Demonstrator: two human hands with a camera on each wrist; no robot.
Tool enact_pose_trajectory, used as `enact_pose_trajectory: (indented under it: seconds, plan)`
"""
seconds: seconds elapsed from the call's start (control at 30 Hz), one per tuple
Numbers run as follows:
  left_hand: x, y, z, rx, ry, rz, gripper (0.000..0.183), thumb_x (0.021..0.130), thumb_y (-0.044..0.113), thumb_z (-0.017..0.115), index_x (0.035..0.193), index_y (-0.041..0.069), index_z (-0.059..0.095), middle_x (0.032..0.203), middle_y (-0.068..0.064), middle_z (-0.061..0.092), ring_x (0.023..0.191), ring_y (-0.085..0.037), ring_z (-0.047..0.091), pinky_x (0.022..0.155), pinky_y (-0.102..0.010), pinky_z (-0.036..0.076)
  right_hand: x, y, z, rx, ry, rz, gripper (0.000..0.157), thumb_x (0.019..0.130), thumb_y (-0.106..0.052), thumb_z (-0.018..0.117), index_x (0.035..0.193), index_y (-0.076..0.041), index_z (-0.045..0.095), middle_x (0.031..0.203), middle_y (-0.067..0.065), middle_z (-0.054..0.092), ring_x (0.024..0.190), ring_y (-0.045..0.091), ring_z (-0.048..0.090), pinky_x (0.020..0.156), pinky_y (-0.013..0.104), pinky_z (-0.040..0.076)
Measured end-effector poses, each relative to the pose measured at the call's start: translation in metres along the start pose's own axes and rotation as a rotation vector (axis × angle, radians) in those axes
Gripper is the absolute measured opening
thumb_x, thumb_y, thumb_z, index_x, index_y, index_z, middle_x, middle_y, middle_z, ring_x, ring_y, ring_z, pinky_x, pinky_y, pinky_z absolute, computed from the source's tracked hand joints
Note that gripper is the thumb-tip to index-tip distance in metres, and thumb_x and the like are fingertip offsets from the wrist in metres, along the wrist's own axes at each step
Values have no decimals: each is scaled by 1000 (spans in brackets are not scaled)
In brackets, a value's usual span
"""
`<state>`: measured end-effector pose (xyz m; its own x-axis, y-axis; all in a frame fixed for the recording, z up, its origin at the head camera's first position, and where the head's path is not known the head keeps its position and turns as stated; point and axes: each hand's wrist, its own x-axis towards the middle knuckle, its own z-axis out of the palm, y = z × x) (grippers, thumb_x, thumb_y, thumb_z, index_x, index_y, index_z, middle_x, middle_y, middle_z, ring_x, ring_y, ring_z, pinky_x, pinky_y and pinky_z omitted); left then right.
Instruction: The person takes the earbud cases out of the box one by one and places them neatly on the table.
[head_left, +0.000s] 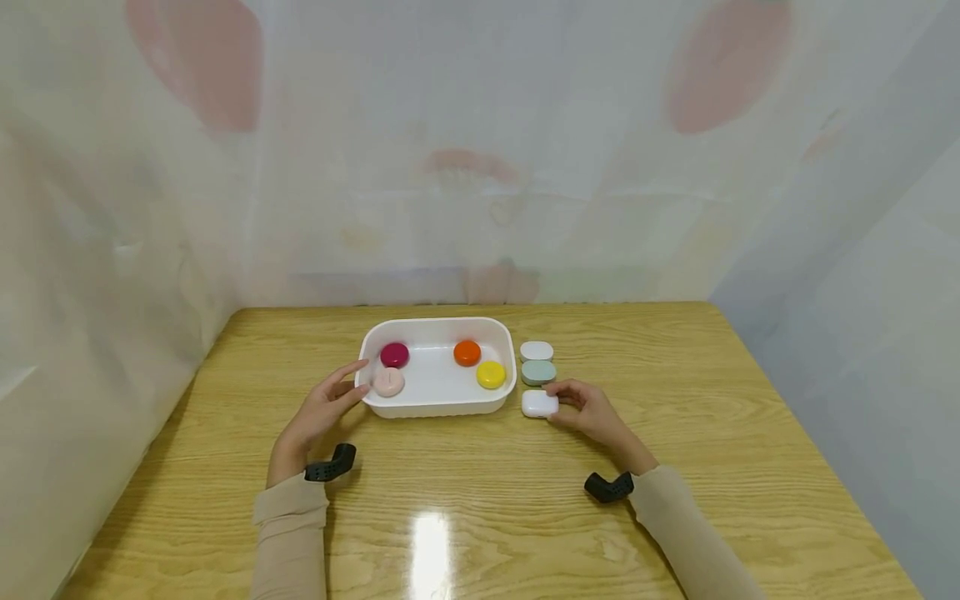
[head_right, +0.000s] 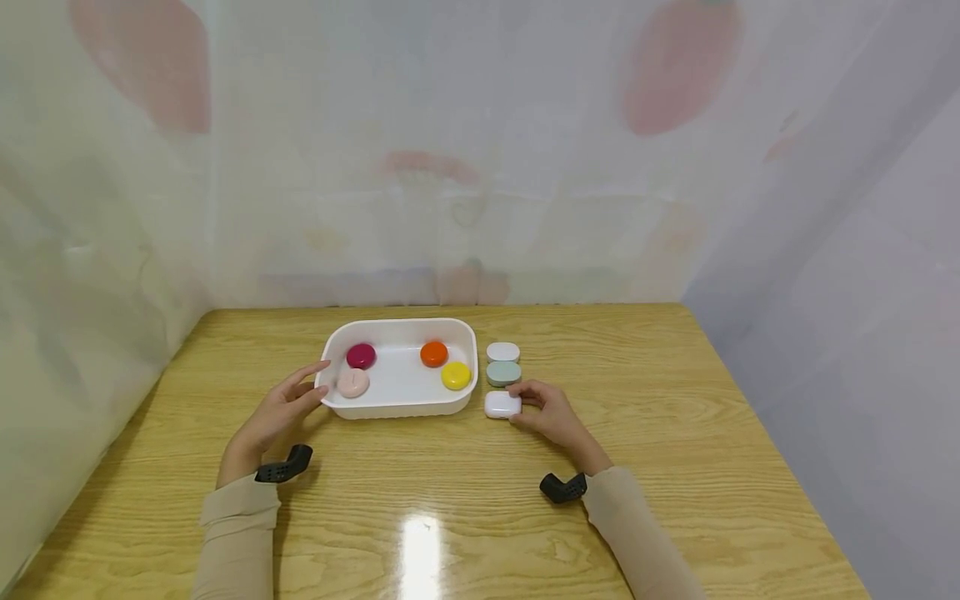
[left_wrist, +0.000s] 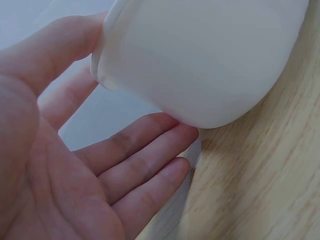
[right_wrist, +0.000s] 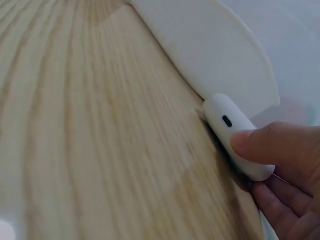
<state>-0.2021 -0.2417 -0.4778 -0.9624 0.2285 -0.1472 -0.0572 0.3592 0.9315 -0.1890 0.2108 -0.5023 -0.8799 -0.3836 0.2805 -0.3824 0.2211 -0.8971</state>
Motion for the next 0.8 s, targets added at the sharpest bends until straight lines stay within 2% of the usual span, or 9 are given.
enact_pose_trajectory:
  seconds: [0.1,0.2,0.27,0.4,0.57,0.63,0.8]
  plan:
    - [0,1,0,1,0,1,58,99,36,53,150,18,33,148,-24,41,131,-36,44,111,-59,34,0,0,1,-55,14,35,33,78,6,73,108,11,61,119,36,60,107,-2,60,93,20,53]
    - [-1,1,0,4,1,4,58,99,36,53,150,19,33,148,-24,41,131,-36,45,111,-59,34,0,1,3,-102,24,48,31,78,5,74,107,8,62,121,33,61,111,11,62,95,32,53]
    - [-1,1,0,8,-1,6,58,99,36,53,150,19,33,148,-24,42,130,-34,46,111,-60,33,0,1,3,-115,29,49,31,78,4,75,107,7,63,122,32,61,112,19,62,95,35,53]
    - [-2,2,0,15,0,7,58,99,37,52,151,19,33,147,-25,42,130,-33,47,111,-61,33,0,0,4,-106,46,24,32,77,6,74,107,9,62,119,33,61,108,24,63,93,32,54]
    - [-2,4,0,8,0,1,58,99,36,53,151,18,33,148,-25,41,132,-37,44,112,-61,32,0,1,4,-91,70,-4,33,76,10,74,106,12,61,115,33,60,105,22,63,90,31,55]
    - [-3,5,0,2,2,3,58,99,35,53,151,17,33,149,-25,41,133,-39,44,112,-61,32,0,2,3,-101,78,-2,33,76,10,74,106,11,61,114,32,61,104,19,63,89,29,56]
    - [-2,3,0,-2,10,2,58,99,35,54,150,18,34,148,-24,43,133,-41,43,111,-61,32,0,2,0,-108,98,13,33,75,10,74,106,11,61,114,33,61,105,23,63,89,25,55]
